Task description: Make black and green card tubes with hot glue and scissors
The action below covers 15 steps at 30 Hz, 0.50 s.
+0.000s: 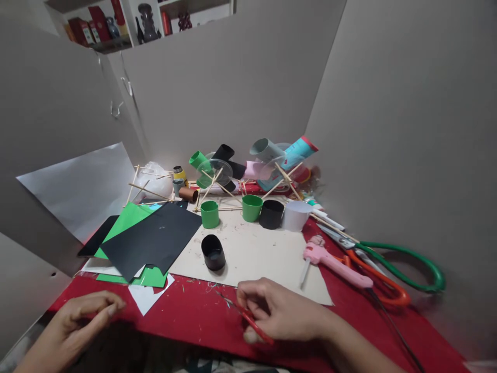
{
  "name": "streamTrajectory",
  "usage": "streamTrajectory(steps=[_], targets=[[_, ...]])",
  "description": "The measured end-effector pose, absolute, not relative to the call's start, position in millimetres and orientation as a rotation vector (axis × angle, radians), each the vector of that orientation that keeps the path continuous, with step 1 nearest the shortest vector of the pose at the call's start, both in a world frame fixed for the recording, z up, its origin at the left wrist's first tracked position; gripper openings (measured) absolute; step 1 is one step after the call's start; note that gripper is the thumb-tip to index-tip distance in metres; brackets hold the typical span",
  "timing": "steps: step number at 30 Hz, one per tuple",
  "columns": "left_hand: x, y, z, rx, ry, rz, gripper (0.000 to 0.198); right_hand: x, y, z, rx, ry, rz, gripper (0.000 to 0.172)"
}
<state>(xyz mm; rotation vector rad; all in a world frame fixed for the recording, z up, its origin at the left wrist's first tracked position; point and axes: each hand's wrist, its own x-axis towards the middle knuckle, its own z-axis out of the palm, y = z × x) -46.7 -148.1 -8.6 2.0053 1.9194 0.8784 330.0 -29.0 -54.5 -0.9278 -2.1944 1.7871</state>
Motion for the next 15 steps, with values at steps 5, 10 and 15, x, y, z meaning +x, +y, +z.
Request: streamTrajectory(steps=[5,10,15], targets=[[-26.5,-119.0,-13.2,2.158,1.725,0.865,0.024,322.9,-42.7,-41.2,-1.193,-2.493,1.171,0.030],[16.9,-80.4,-18.1,2.462,1.301,0.973,0.020,329.2,-51.8,-38.9,-1.295,-2.620,0.981,0.020],[56.9,-37.7,-22.6,2.724,0.979,0.876,0.027,333.7,-50.0,-41.1,-1.376,-2.680,0.928,0.011]])
